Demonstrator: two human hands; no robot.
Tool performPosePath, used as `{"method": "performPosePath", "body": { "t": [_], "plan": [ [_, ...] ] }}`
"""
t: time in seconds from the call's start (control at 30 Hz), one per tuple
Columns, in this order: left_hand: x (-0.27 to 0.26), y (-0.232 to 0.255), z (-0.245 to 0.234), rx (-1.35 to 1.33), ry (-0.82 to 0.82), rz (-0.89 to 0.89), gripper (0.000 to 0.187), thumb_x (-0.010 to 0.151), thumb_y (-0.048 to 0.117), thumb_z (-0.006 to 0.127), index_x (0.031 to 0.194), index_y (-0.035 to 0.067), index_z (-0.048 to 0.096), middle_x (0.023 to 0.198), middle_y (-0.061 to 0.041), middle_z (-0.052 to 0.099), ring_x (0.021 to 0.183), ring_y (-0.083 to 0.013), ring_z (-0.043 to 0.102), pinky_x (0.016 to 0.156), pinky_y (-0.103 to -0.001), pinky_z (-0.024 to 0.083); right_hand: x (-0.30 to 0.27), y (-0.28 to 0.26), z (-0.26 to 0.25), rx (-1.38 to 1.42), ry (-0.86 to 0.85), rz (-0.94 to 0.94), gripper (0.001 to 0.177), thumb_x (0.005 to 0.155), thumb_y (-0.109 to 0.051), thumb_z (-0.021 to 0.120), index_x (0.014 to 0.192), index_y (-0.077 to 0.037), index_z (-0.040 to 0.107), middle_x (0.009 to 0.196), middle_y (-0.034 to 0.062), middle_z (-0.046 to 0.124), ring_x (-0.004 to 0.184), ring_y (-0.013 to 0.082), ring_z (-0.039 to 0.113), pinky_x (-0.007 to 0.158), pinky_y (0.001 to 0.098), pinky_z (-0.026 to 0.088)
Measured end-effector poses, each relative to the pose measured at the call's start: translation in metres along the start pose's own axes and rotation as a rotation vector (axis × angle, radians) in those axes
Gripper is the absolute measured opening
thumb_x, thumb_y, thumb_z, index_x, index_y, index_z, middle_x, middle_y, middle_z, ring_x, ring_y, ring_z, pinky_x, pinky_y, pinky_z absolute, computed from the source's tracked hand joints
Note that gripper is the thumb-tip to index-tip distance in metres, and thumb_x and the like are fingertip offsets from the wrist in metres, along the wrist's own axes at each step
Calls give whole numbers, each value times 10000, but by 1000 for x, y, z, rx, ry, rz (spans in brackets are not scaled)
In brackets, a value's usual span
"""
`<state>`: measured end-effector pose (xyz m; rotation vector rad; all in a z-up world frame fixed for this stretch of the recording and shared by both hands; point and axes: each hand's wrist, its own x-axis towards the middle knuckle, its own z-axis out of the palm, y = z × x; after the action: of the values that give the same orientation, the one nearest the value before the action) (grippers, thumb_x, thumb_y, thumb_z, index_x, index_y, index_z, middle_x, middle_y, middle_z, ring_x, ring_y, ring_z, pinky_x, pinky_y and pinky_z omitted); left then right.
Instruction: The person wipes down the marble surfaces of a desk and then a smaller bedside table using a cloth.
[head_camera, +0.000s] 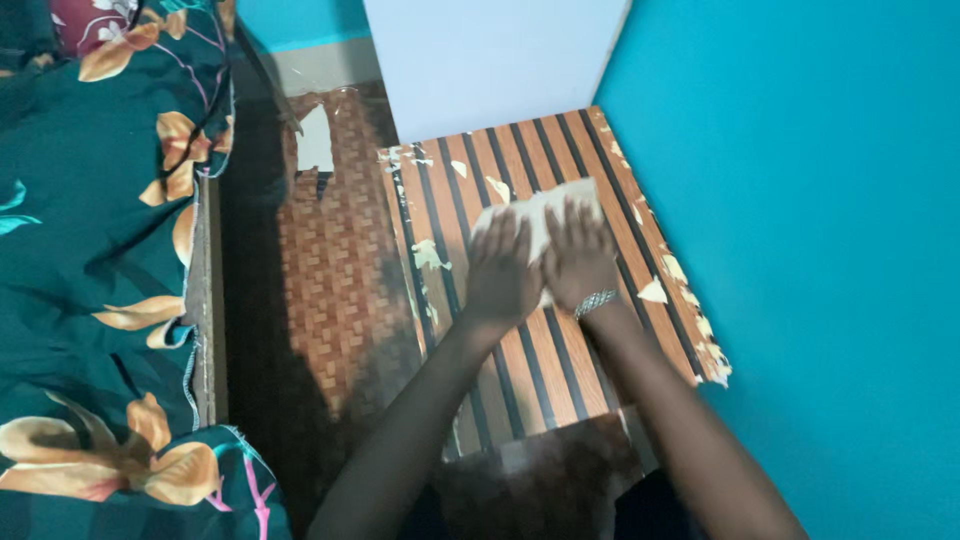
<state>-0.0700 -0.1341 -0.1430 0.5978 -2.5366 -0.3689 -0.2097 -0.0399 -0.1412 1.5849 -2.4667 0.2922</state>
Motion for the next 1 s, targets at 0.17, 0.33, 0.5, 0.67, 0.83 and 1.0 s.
{"method": "performPosePath", "body": {
  "t": [0.17,0.33,0.5,0.67,0.83,1.0],
  "plan": [
    [-31,-37,-40,102,-29,-135,665,968,341,469,1518,-28,414,1604,-292,326,1534,-441,220,1243,-563,105,14,-65,6,16,-80,-86,638,1010,-397,393,1611,-193,328,1667,193,261,1548,384,201,1227,531,172],
    [41,-88,-21,118,-35,-299,651,1005,346,438,1536,-27,388,1633,-273,299,1554,-411,203,1243,-570,95,118,-69,30,16,-124,-104,584,1035,-383,339,1602,-255,292,1673,132,219,1541,337,196,1210,526,154],
    [122,-97,20,178,-121,-273,737,940,416,373,1565,32,309,1664,-238,229,1520,-369,150,1217,-536,68,164,-6,54,79,-109,-17,592,1051,-374,330,1628,-243,297,1696,130,221,1555,322,217,1237,513,161],
    [180,-24,55,143,-235,-222,720,984,463,305,1595,81,285,1673,-190,220,1564,-344,137,1252,-521,59,159,98,60,-4,-82,120,595,1058,-367,310,1631,-210,301,1688,158,230,1555,307,223,1249,498,172],
    [170,6,58,187,-286,-144,714,992,441,331,1618,101,284,1680,-187,231,1578,-352,161,1263,-521,79,122,122,56,84,-94,183,617,1047,-379,310,1611,-128,308,1689,156,242,1565,318,215,1246,493,165],
    [107,47,44,170,-219,-88,700,975,404,366,1577,52,315,1653,-210,245,1549,-358,186,1254,-531,86,49,103,21,60,-60,165,645,1048,-370,329,1613,-61,295,1676,222,230,1551,368,207,1238,514,150]
  ]
}}
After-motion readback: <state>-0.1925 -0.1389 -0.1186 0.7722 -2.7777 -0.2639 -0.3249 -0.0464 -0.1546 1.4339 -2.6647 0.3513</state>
